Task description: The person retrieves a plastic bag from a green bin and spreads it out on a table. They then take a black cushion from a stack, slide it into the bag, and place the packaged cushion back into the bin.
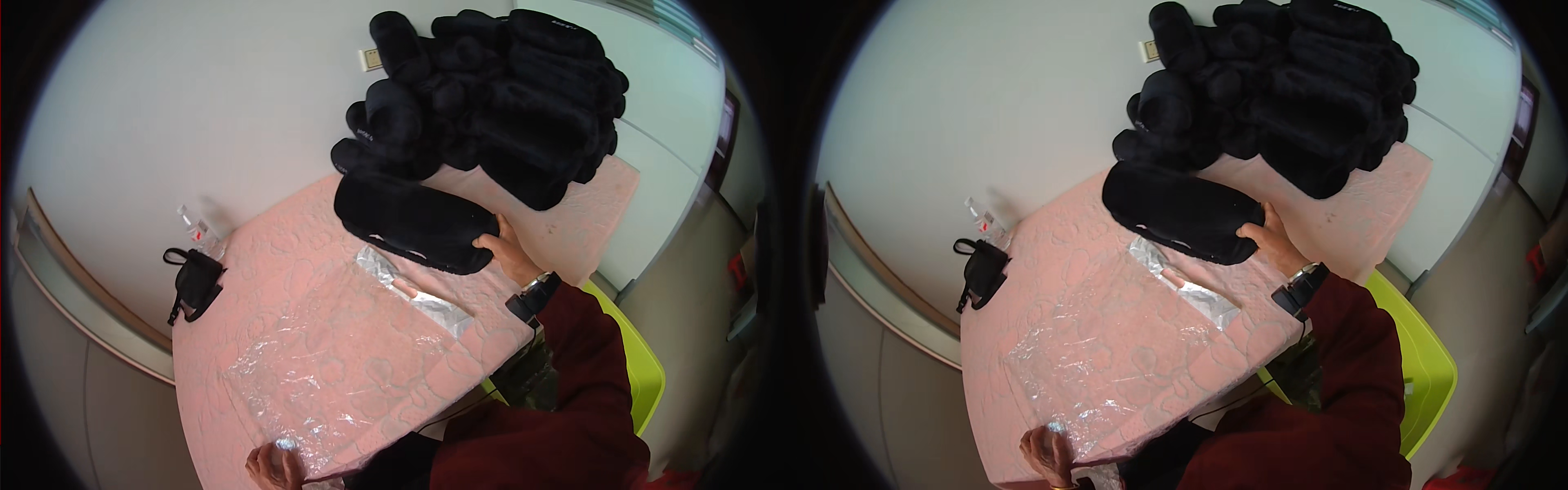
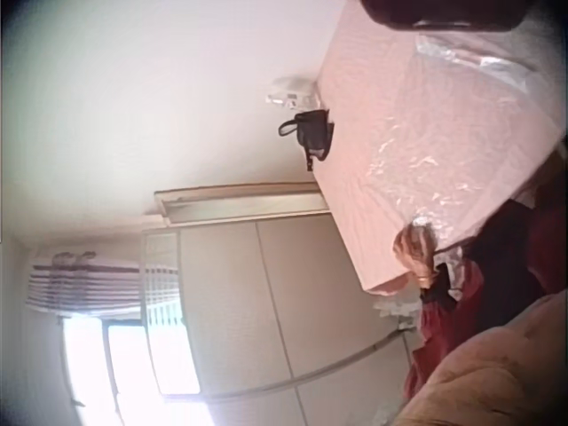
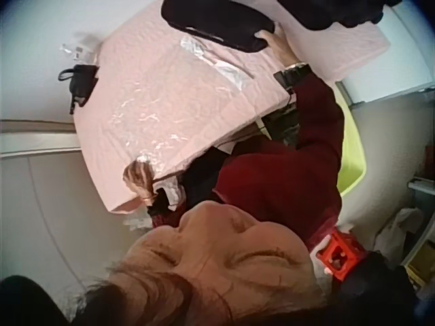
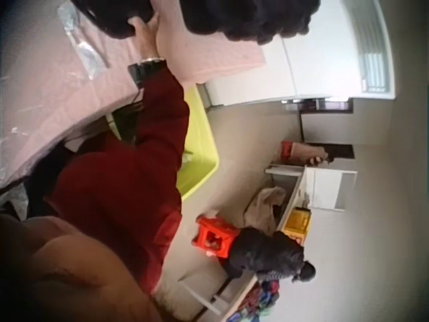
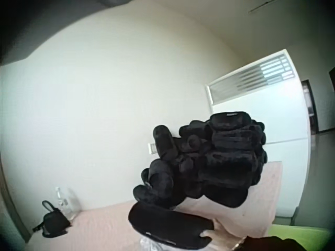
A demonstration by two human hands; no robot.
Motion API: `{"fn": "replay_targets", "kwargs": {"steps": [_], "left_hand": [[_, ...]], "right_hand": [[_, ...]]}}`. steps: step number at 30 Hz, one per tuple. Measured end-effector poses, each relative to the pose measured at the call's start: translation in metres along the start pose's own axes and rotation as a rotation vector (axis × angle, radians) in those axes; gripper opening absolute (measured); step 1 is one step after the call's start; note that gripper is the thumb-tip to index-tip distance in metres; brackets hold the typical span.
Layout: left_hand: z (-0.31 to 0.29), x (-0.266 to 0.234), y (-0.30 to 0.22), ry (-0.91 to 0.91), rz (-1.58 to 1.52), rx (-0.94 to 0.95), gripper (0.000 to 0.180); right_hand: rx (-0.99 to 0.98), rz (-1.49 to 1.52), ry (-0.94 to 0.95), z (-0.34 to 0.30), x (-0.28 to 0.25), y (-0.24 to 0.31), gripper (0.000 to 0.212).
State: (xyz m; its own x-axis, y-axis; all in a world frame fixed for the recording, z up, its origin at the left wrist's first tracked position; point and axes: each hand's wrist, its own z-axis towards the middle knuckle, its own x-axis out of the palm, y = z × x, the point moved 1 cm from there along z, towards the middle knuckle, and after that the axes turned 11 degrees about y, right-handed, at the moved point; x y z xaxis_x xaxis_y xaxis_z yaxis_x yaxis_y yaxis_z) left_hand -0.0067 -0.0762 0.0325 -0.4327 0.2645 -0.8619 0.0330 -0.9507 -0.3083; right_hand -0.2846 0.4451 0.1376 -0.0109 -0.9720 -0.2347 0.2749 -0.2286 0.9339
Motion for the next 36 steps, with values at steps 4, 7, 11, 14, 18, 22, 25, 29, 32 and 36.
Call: {"fn": "replay_targets", "kwargs": {"steps": [4,7,11,14,18,22,25,29,32,36], "left_hand": [[-0.002,0.001,-0.006,0.035,-0.251,-0.106,0.05],[-0.001,-0.017,-0.024,-0.033,-0.492,-0.277,0.066],[0.011,-0.04,-0.031,-0.196,-0.613,-0.241,0.08],[0.031,-0.052,-0.048,-0.236,-0.81,-0.07,0.084],[0.045,-0.043,-0.041,0.184,-0.461,0.183,0.092],[0.038,-0.038,-0.037,0.207,-0.535,0.073,0.098],[0.039,-0.038,-0.044,0.14,-0.507,0.082,0.092],[0.039,-0.037,-0.047,0.133,-0.509,0.075,0.092],[0.038,-0.036,-0.048,0.151,-0.501,0.055,0.095],[0.038,-0.034,-0.046,0.15,-0.489,0.047,0.096]], "right_hand": [[-0.07,0.3,0.28,-0.024,0.047,0.014,0.07],[-0.113,0.225,0.49,-0.044,0.083,0.034,0.067],[0.14,0.22,0.749,-0.072,0.118,0.031,0.065],[0.078,0.11,0.883,-0.091,0.136,0.034,0.064],[0.111,0.053,0.962,-0.1,0.148,0.031,0.07],[-0.347,-0.292,0.71,-0.105,0.148,0.048,0.066],[-0.478,-0.283,0.659,-0.102,0.155,0.057,0.055],[-0.547,-0.269,0.65,-0.099,0.167,0.057,0.038],[-0.516,-0.236,0.664,-0.098,0.169,0.054,0.03],[-0.462,-0.172,0.667,-0.095,0.171,0.045,0.023]]}}
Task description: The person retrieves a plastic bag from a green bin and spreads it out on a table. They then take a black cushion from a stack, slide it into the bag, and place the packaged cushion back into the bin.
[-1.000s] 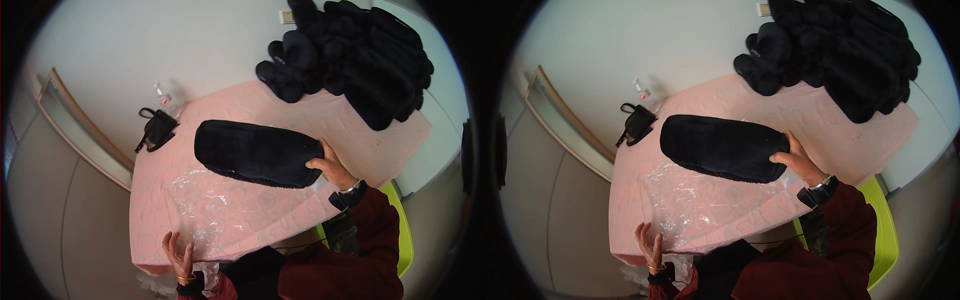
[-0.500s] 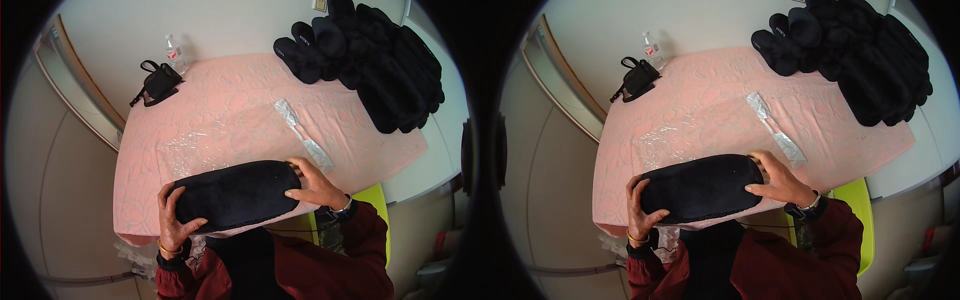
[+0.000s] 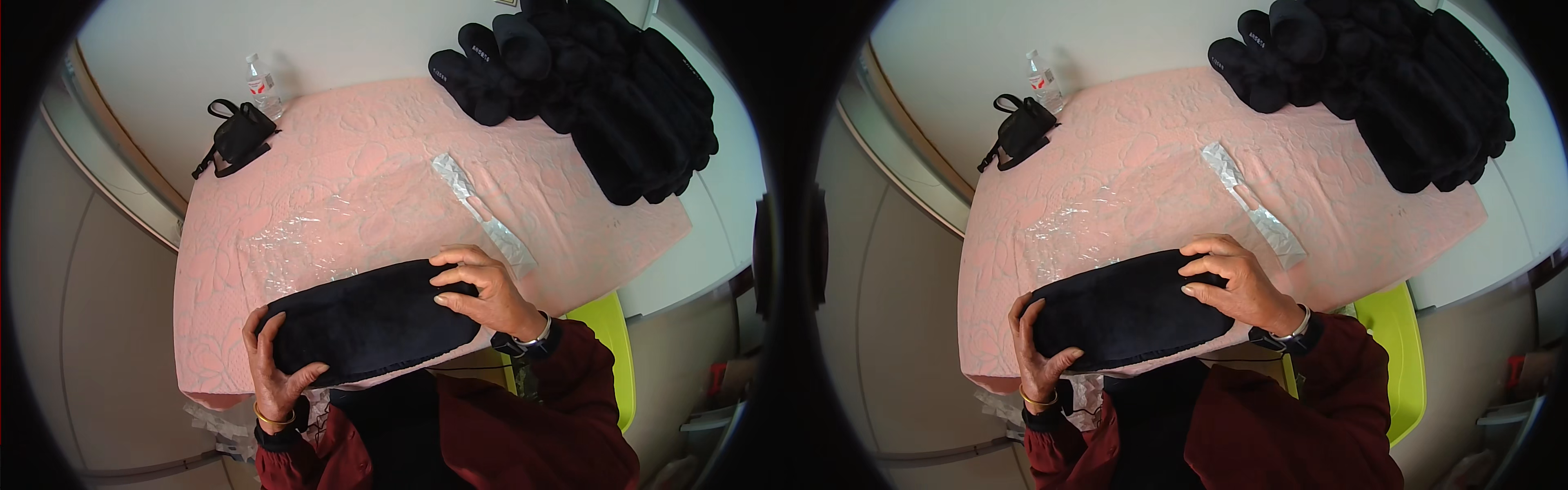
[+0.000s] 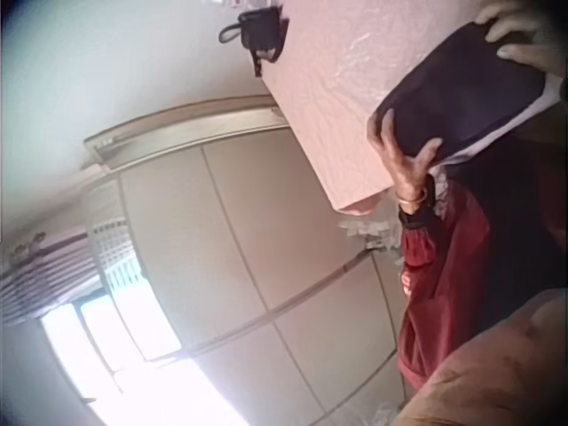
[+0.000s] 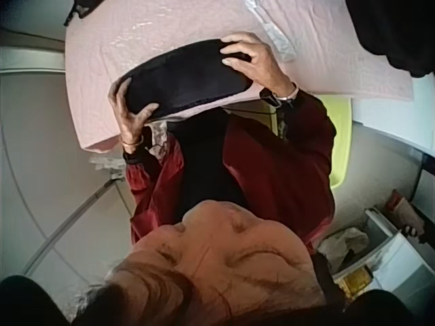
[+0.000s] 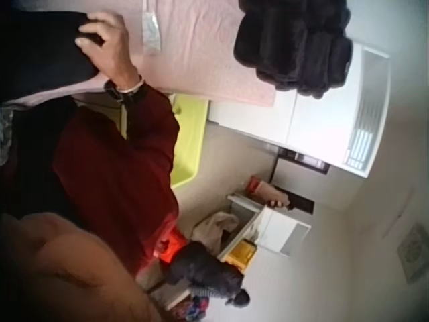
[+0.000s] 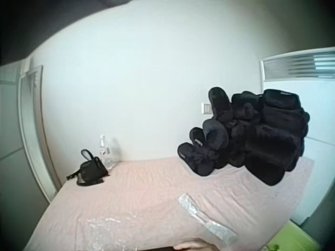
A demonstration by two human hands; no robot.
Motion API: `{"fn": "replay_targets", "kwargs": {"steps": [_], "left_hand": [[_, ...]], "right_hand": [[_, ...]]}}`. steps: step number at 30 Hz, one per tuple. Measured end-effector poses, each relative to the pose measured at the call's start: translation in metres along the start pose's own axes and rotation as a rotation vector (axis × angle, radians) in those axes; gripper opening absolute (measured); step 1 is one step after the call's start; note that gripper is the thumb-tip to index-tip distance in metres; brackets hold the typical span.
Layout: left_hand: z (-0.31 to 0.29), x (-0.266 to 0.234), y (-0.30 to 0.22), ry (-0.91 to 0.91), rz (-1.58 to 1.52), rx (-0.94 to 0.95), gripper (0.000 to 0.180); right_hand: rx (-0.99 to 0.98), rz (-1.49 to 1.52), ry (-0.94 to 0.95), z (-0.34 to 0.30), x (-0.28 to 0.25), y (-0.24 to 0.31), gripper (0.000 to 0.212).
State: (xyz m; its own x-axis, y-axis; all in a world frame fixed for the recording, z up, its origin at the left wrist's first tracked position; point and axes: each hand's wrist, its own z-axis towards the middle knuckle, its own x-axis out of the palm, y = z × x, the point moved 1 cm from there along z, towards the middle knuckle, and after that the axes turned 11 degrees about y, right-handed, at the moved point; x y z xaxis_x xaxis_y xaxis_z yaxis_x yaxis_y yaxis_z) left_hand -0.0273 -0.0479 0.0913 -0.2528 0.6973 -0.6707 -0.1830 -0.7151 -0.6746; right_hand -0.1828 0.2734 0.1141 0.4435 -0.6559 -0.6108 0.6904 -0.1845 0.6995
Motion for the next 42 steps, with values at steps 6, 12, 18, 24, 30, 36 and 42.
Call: {"fn": "replay_targets", "kwargs": {"steps": [6,12,18,24,30,36,42], "left_hand": [[0.001,0.001,0.0,-0.016,-0.004,0.02,0.093],[-0.004,0.001,0.001,-0.017,0.007,-0.002,0.098],[-0.003,0.004,0.004,0.01,-0.004,0.0,0.098],[-0.002,0.004,0.002,-0.029,0.048,0.029,0.095],[-0.001,0.007,-0.002,-0.03,0.068,0.032,0.094],[-0.004,0.006,-0.001,-0.03,0.08,0.028,0.094],[-0.005,0.006,0.003,-0.03,0.078,0.022,0.095]], "right_hand": [[-0.095,-0.066,-0.094,0.001,0.006,-0.001,0.012],[-0.027,0.178,-0.226,-0.022,0.007,0.007,0.007],[0.148,0.281,-0.154,-0.084,-0.011,0.033,0.004],[0.341,0.188,-0.133,-0.144,-0.002,0.028,0.004],[0.586,0.22,-0.043,-0.189,0.025,-0.006,0.008],[0.594,0.086,-0.036,-0.214,0.047,-0.041,0.011],[0.834,0.031,0.151,-0.208,0.043,-0.042,0.007]]}}
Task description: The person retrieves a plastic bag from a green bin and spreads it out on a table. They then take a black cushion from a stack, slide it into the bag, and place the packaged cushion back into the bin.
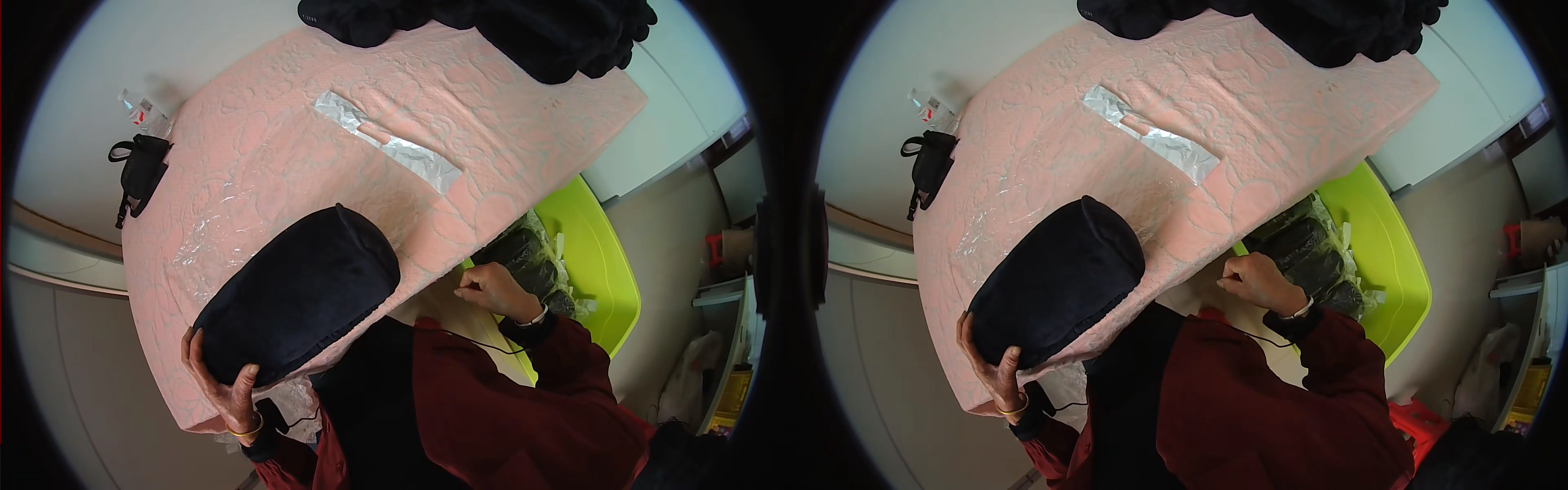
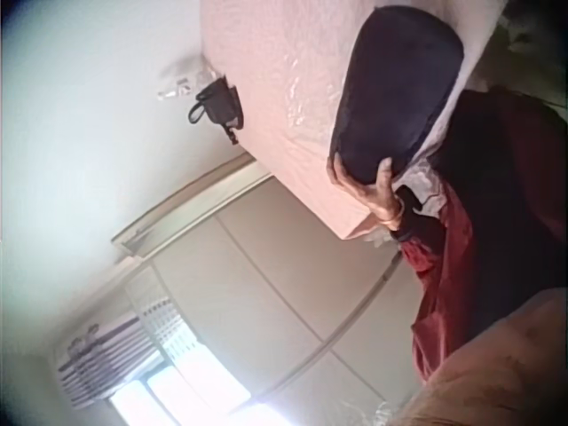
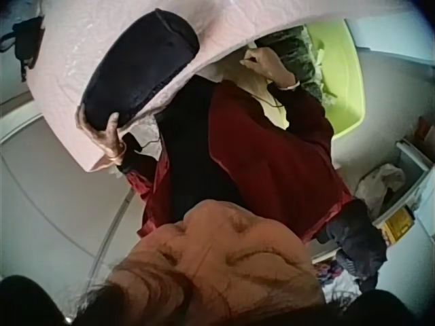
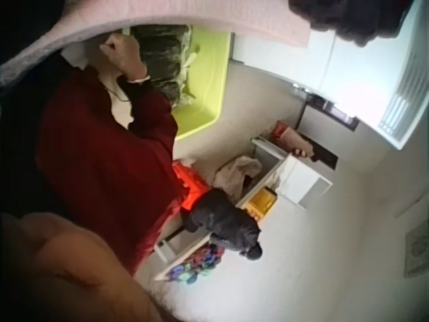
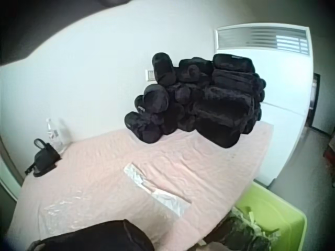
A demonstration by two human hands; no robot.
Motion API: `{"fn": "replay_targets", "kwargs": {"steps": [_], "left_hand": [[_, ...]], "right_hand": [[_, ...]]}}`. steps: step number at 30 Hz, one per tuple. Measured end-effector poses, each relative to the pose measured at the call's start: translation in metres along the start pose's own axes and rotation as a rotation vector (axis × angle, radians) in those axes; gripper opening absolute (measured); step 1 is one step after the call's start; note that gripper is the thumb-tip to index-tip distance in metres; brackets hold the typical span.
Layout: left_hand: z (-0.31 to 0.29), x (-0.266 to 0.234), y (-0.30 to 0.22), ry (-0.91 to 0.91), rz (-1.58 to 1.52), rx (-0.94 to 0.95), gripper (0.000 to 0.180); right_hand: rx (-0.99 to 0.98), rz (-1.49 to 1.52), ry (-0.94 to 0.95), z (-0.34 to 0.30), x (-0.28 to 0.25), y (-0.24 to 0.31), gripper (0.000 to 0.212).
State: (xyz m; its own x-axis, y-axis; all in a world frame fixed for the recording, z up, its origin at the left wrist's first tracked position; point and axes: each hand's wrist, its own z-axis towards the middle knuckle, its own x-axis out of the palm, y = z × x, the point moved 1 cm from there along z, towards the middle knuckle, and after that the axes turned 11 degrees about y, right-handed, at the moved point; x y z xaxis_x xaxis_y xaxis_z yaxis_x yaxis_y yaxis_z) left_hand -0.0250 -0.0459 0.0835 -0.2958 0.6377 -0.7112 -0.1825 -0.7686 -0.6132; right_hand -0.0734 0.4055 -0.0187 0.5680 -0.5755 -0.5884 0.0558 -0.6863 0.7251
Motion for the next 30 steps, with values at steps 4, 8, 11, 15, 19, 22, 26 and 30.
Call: {"fn": "replay_targets", "kwargs": {"steps": [4,8,11,15,19,22,26,30], "left_hand": [[0.002,-0.001,0.001,-0.002,0.005,0.002,0.095],[0.002,0.0,-0.001,-0.025,-0.013,-0.012,0.096],[0.002,0.0,-0.002,-0.007,-0.036,-0.005,0.096],[0.0,-0.004,-0.007,0.007,-0.051,-0.012,0.095],[0.002,-0.019,-0.024,0.065,0.182,-0.02,0.091],[0.017,-0.02,-0.053,0.168,0.47,0.12,0.091],[0.033,0.009,-0.089,0.243,0.515,0.231,0.097],[0.042,0.037,-0.085,0.312,0.39,0.364,0.106]], "right_hand": [[-0.139,-0.229,-0.103,0.006,0.008,-0.011,0.004],[-0.26,-0.053,-0.165,0.002,0.012,-0.006,0.008],[-0.345,0.081,-0.122,-0.006,-0.005,0.037,0.013],[-0.5,0.048,-0.268,-0.016,-0.038,0.112,0.021],[-0.789,-0.196,-0.425,0.006,-0.063,0.171,0.035],[-0.86,-0.396,-0.379,0.036,-0.065,0.203,0.058],[-0.844,-0.666,-0.201,0.075,-0.037,0.226,0.081],[-0.806,-0.721,-0.098,0.088,-0.013,0.231,0.095]]}}
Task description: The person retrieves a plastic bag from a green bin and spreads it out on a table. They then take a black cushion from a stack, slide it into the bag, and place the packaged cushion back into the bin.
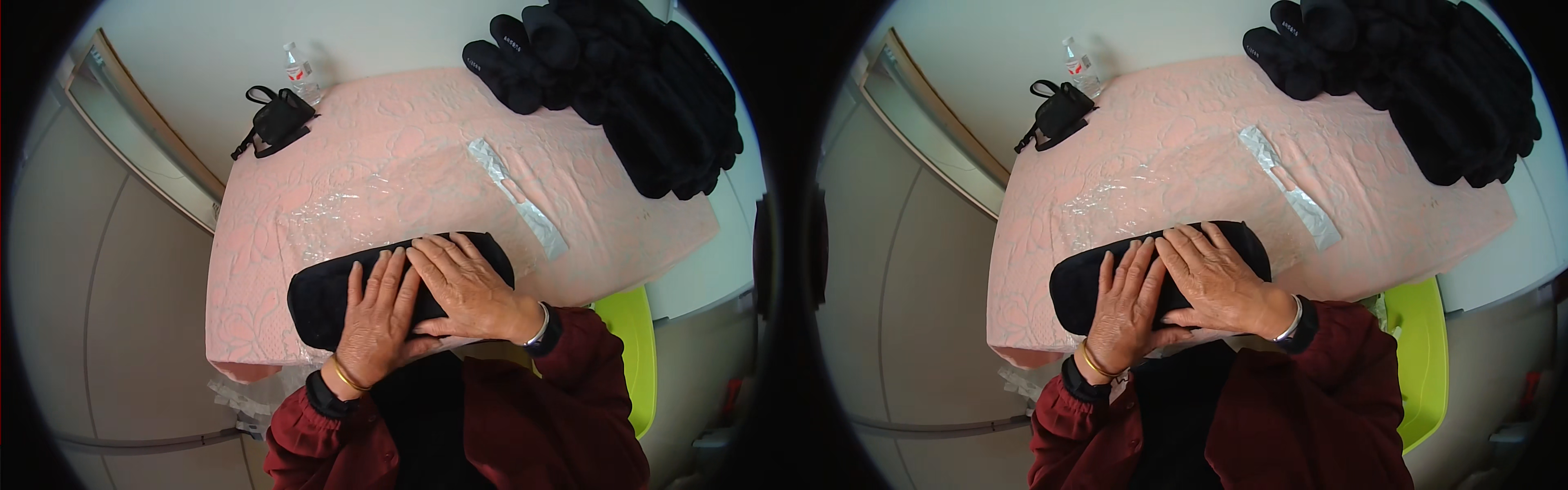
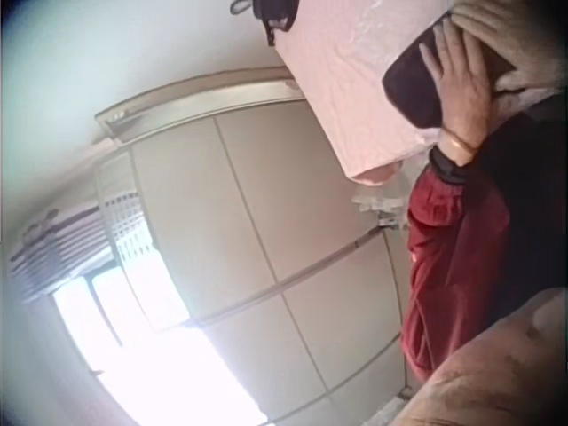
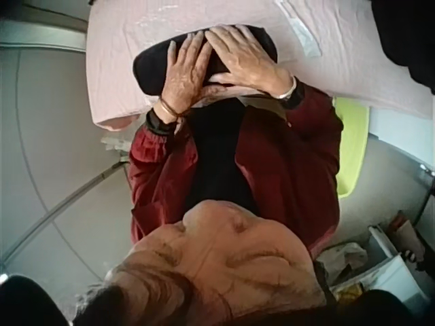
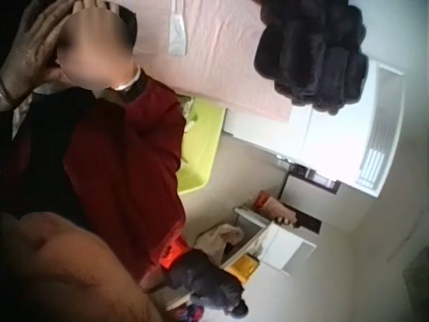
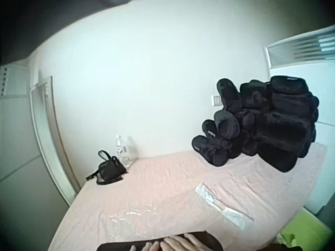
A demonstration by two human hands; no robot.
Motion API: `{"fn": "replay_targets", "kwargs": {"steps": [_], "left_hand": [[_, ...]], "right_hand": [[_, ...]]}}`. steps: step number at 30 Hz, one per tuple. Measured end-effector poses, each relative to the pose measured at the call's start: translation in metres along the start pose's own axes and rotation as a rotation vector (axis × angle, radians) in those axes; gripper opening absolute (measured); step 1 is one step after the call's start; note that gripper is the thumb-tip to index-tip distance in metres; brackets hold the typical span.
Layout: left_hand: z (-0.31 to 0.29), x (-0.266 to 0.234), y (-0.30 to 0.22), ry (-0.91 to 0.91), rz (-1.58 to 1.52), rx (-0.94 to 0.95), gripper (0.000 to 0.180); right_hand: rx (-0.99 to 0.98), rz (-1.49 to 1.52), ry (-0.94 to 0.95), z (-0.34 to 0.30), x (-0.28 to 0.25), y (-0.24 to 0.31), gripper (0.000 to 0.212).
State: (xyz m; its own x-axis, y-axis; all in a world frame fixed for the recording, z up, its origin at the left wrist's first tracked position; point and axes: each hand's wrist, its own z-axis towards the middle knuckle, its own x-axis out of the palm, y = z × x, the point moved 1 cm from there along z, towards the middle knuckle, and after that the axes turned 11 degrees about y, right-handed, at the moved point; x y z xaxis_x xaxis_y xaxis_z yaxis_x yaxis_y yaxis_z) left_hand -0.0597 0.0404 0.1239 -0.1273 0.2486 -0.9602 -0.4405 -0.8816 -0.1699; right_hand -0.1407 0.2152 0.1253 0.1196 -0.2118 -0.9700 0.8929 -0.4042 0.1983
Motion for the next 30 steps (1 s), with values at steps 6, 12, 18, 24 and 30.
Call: {"fn": "replay_targets", "kwargs": {"steps": [6,12,18,24,30], "left_hand": [[-0.021,-0.004,0.045,0.003,0.068,-0.135,0.118],[-0.034,-0.008,0.066,0.05,0.062,-0.223,0.122],[-0.056,0.004,0.086,-0.029,-0.05,-0.239,0.123],[-0.082,0.002,0.091,-0.06,-0.177,-0.23,0.122],[-0.102,0.004,0.086,-0.096,-0.202,-0.141,0.116]], "right_hand": [[0.039,0.013,0.016,-0.017,-0.002,-0.026,0.106],[0.1,0.166,0.093,-0.036,0.0,-0.048,0.117],[0.136,0.212,0.08,-0.059,0.011,-0.058,0.116],[0.081,0.379,-0.009,-0.067,0.01,-0.057,0.109],[-0.022,0.206,-0.083,-0.084,0.013,-0.049,0.096]]}}
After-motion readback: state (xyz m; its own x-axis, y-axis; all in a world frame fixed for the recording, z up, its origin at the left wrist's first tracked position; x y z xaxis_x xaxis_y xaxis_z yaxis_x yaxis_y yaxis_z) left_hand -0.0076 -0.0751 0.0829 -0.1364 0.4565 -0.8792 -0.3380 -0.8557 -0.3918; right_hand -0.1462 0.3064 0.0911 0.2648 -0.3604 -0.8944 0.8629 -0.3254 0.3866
